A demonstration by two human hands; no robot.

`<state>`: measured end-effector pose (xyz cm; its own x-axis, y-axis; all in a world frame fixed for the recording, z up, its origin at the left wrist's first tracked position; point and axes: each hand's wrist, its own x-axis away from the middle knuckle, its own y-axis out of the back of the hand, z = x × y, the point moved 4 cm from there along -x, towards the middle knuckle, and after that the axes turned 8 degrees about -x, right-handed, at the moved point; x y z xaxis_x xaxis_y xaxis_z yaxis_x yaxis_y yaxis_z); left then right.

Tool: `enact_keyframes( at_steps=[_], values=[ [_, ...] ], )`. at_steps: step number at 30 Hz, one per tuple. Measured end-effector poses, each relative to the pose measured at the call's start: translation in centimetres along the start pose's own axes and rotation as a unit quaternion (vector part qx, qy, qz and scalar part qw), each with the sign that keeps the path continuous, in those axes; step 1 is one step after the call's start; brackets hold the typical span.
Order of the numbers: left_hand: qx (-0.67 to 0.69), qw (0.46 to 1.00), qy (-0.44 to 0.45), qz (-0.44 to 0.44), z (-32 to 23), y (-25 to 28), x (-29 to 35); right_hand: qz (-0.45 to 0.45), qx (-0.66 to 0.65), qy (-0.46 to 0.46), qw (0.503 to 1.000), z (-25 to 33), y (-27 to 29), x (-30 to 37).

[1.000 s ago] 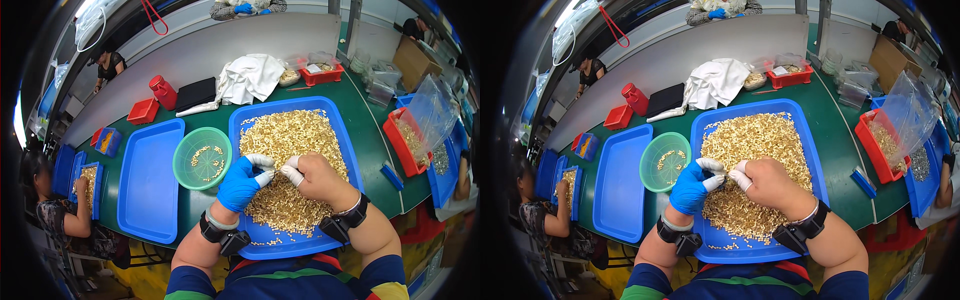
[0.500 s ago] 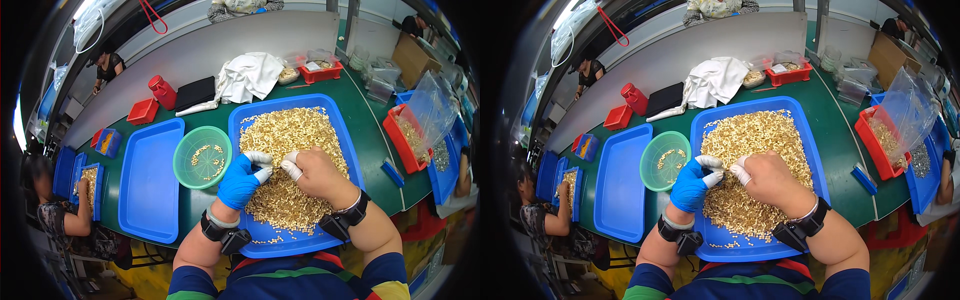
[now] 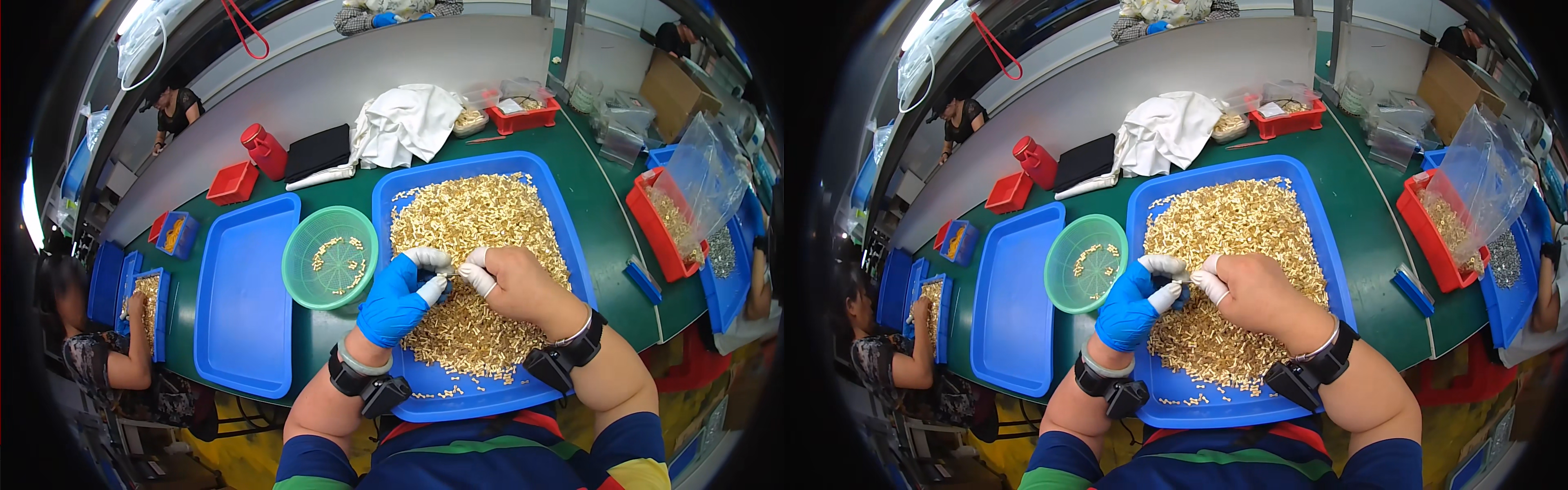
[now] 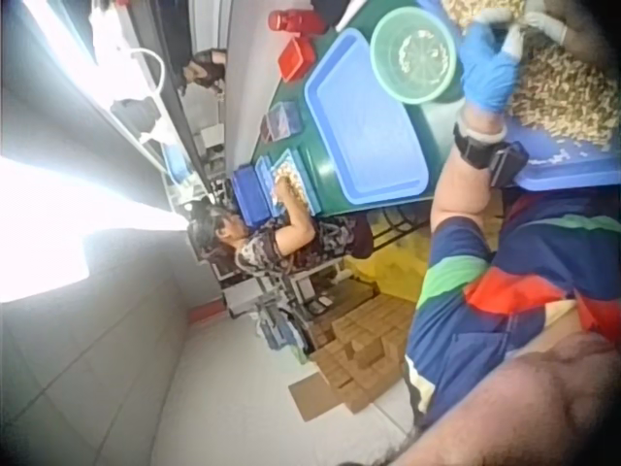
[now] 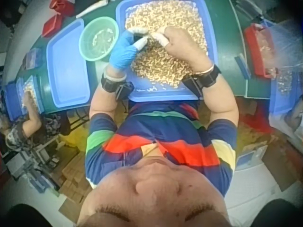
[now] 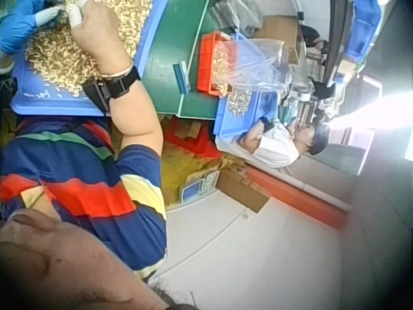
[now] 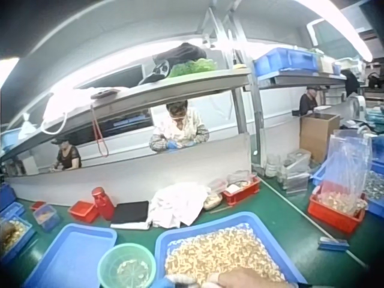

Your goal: The recorder is assembling small metal pins into a black plastic housing using a small handheld tool at a factory workstation.

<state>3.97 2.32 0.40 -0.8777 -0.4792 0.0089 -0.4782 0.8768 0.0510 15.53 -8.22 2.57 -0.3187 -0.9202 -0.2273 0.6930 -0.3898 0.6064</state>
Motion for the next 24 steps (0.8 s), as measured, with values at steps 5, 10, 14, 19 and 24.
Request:
enact_keyframes(
  at_steps=[5, 10, 14, 19, 24],
  values=[
    [-0.022, 0.995, 0.098, 0.02, 0.5, 0.0, -0.1, -0.013, -0.002, 0.02, 1.0, 0.2, 0.2, 0.0],
    [0.064, 0.997, 0.026, -0.017, 0.3, 0.0, 0.0, -0.019, -0.014, 0.017, 1.0, 0.0, 0.1, 0.0],
    [0.074, 0.997, 0.024, -0.013, 0.2, -0.1, 0.2, -0.017, -0.065, 0.015, 0.998, -0.2, 0.2, 0.1],
    [0.077, 0.996, 0.033, -0.03, 0.7, 0.2, 0.1, -0.056, -0.151, 0.029, 0.987, 0.2, 0.1, 0.1],
    [0.054, 0.997, 0.042, -0.045, 0.6, 0.1, -0.1, 0.031, -0.057, -0.004, 0.998, 0.4, 0.4, 0.2]
  ],
)
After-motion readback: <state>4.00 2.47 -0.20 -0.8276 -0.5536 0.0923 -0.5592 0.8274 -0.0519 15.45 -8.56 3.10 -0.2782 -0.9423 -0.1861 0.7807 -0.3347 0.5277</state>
